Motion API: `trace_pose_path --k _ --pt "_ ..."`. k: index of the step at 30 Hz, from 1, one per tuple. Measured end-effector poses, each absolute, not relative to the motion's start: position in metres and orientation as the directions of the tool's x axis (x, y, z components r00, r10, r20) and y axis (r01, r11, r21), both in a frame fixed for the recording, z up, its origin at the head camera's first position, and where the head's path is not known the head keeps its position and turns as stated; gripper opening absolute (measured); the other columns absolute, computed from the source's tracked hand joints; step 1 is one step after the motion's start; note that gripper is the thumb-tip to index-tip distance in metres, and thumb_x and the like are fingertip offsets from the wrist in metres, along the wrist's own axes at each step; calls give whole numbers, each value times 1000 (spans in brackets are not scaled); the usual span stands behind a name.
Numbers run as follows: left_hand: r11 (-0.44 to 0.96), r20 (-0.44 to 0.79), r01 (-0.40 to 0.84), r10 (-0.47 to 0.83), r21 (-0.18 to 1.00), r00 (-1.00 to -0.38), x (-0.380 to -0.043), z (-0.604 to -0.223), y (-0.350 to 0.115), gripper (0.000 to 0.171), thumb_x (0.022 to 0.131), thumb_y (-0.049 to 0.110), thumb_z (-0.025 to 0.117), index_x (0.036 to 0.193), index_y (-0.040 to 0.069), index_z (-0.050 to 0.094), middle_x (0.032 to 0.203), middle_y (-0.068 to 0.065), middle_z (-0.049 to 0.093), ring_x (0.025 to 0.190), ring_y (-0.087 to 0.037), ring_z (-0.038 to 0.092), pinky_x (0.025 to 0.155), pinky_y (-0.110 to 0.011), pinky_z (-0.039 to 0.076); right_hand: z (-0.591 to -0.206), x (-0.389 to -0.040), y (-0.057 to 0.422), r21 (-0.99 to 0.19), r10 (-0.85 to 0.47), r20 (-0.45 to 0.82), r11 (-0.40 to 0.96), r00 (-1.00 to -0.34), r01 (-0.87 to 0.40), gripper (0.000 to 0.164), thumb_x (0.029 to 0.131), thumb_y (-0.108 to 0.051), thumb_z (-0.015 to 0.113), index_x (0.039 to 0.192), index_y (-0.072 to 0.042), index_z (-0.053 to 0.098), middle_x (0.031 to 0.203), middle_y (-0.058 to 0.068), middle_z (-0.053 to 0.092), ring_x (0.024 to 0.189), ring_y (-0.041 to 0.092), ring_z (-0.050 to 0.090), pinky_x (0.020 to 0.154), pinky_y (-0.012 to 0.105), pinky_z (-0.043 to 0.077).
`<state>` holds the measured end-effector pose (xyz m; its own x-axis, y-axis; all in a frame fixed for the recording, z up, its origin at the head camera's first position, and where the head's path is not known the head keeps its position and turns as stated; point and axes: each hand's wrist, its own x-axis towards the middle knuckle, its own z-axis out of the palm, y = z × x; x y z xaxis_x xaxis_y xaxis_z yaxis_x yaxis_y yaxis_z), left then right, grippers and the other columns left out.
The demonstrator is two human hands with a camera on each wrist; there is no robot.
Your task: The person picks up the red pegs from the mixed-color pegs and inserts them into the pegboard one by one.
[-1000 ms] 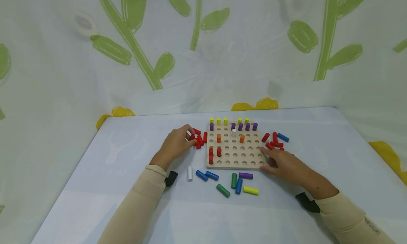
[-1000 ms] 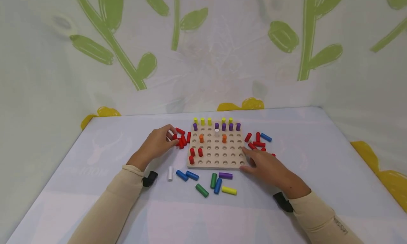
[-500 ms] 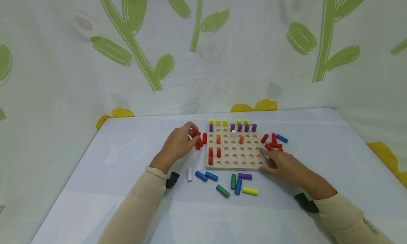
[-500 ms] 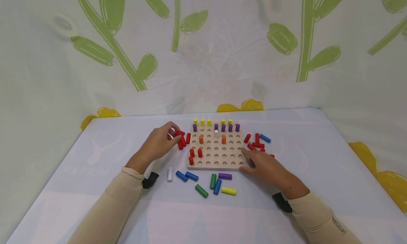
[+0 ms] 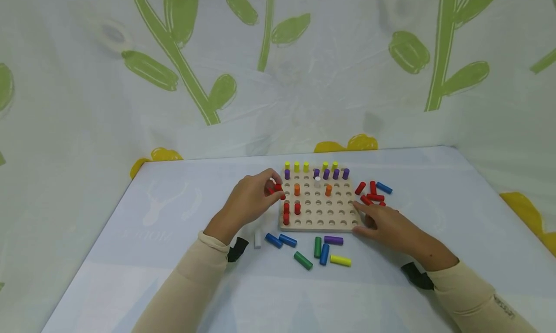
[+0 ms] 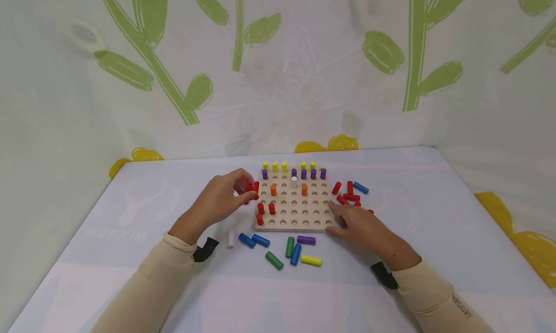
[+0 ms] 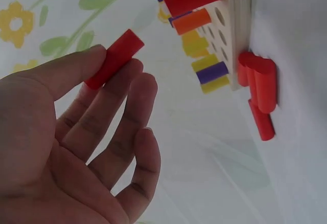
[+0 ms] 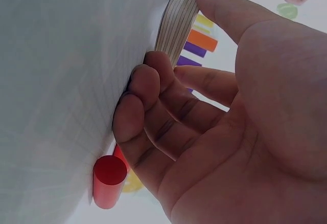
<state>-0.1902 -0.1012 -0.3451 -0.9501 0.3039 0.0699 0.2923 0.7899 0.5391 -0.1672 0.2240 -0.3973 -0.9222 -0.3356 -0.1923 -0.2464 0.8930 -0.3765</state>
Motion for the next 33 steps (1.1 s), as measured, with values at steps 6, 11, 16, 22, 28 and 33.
trace_pose_path --k 6,11,16,22,28,33 --pt "779 30 319 361 539 -932 -183 -342 -96 29 88 28 78 111 19 65 88 5 72 78 -10 63 67 -23 53 -397 -168 224 -378 -335 -200 893 -921 -243 81 86 -40 77 150 -3 44 76 1 49 75 14 47 56 22 40" --pt "766 8 363 423 531 -906 -180 -341 -90 27 86 30 80 108 21 65 90 7 73 82 -8 65 70 -23 53 -395 -167 225 -380 -330 -196 894 -923 -238 81 86 -41 77 150 -4 44 76 0 49 75 14 47 57 22 39" --pt "752 3 416 483 512 -876 -178 -345 -87 25 87 31 79 105 21 64 88 10 71 80 -6 63 69 -22 52 -396 -167 225 -396 -341 -197 886 -919 -243 81 86 -42 76 150 -4 44 77 0 48 76 14 47 57 22 39" --pt "762 -35 406 488 504 -872 -176 -349 -85 24 87 28 80 103 21 65 86 11 68 79 -7 61 69 -21 52 -401 -166 223 -400 -334 -220 888 -917 -227 81 86 -43 76 150 -6 44 78 1 49 79 14 48 59 22 40" --pt "770 -37 418 494 482 -869 -178 -351 -80 23 86 27 80 103 21 66 87 10 67 80 -8 60 70 -20 51 -401 -167 225 -386 -322 -211 895 -923 -224 81 86 -43 76 151 -7 43 79 1 50 80 15 49 60 23 42" --pt "777 -47 414 492 475 -869 -181 -354 -79 23 86 26 80 104 22 67 89 9 70 79 -8 60 71 -20 51 -399 -169 225 -383 -323 -208 896 -923 -227 82 86 -44 76 151 -7 43 79 1 50 81 15 49 60 23 43"
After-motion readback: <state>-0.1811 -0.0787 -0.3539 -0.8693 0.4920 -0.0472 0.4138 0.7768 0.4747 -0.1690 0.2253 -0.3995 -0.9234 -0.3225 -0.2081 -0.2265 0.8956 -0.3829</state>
